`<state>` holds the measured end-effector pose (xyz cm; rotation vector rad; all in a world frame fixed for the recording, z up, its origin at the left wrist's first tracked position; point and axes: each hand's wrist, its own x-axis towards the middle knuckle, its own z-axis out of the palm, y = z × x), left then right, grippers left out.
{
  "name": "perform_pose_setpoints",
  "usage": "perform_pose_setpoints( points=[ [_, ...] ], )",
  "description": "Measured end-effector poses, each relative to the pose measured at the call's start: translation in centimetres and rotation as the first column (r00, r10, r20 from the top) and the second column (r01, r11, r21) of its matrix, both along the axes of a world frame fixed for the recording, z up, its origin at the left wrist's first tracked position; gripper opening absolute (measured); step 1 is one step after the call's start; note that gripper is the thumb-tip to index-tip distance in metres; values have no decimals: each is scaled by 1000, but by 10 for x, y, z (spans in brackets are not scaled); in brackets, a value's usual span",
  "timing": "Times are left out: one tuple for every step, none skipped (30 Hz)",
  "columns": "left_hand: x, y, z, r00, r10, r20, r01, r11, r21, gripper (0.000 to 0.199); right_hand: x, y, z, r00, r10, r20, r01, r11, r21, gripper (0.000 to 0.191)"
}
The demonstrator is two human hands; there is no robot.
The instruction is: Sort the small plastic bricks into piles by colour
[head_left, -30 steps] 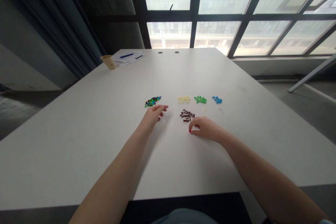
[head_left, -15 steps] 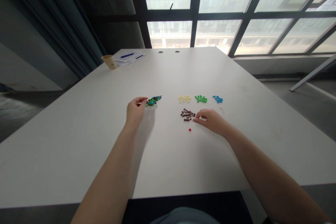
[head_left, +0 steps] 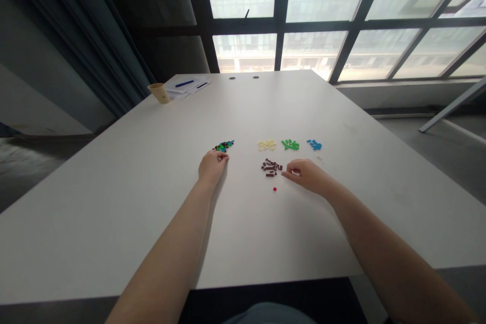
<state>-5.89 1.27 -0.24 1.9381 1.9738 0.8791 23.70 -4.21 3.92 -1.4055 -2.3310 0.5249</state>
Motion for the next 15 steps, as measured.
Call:
perform_pose_setpoints(
  points=[
    [0,0,0,1000,1,25,-1,1000,8,13,0,0,0,1000,2,2,-2,1000,0,33],
    [1,1,1,998,0,60,-2,1000,18,12,0,-1,1,1000,3,5,-3,1000,1,33],
    [2,1,1,994,3,106,-6,1000,28,11,0,-1,1,1000,3,6,-3,1000,3,33],
    [4,0,3,987,9,162,-14,999,34,11,0,-1,1,1000,2,7,-2,1000,6,32],
    [7,-1,5,973,12,229,-20,999,31,13,1,-1,1,1000,2,7,-2,1000,7,32],
    [11,-4,8,951,15,309,-21,1000,15,15,0,-1,0,1000,5,7,-5,1000,7,32],
    [16,-7,12,915,18,403,-12,1000,-15,18,-1,-2,0,1000,9,9,-9,1000,4,32],
    [22,-12,17,865,14,501,17,998,-58,21,-2,-2,0,1000,13,14,-13,1000,0,32],
    [29,-18,23,798,17,602,60,992,-107,25,-3,-3,0,1000,18,21,-18,1000,-5,33],
    [36,-25,29,711,15,703,128,980,-150,28,-5,-4,-1,999,25,30,-24,1000,-14,33],
    [43,-32,35,614,1,789,220,960,-173,32,-7,-4,-1,999,35,37,-34,999,-24,33],
    [50,-39,41,521,-9,853,308,934,-179,33,-9,-5,-1,998,45,40,-44,998,-36,32],
    [56,-46,46,441,-19,897,378,911,-166,34,-11,-5,-1,998,56,41,-54,997,-48,32],
    [61,-51,50,378,-29,925,422,895,-144,34,-12,-6,-1,997,64,39,-61,996,-60,31],
    [65,-56,53,331,-38,943,449,885,-123,34,-13,-6,-1,997,67,37,-65,996,-68,30]
  ],
)
